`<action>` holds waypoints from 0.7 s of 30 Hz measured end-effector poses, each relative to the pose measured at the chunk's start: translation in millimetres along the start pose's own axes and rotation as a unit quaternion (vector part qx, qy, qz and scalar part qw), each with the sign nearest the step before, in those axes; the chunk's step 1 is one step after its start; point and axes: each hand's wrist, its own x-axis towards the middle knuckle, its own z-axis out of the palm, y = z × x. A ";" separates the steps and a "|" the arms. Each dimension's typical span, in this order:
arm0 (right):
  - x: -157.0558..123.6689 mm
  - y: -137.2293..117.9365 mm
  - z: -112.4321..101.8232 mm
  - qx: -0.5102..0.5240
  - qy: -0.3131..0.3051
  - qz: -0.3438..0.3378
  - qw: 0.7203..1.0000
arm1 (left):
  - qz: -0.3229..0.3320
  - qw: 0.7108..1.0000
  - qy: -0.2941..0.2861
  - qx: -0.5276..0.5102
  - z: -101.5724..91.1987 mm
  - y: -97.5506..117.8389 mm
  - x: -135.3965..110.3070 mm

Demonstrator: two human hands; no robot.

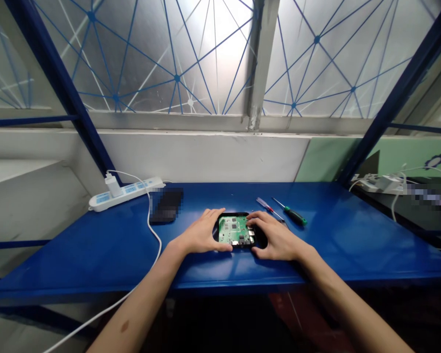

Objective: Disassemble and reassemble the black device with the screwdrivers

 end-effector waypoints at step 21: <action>0.1 -2.2 -8.5 0.079 -0.032 0.021 0.996 | -0.004 1.000 -0.009 0.002 -4.4 4.4 -0.4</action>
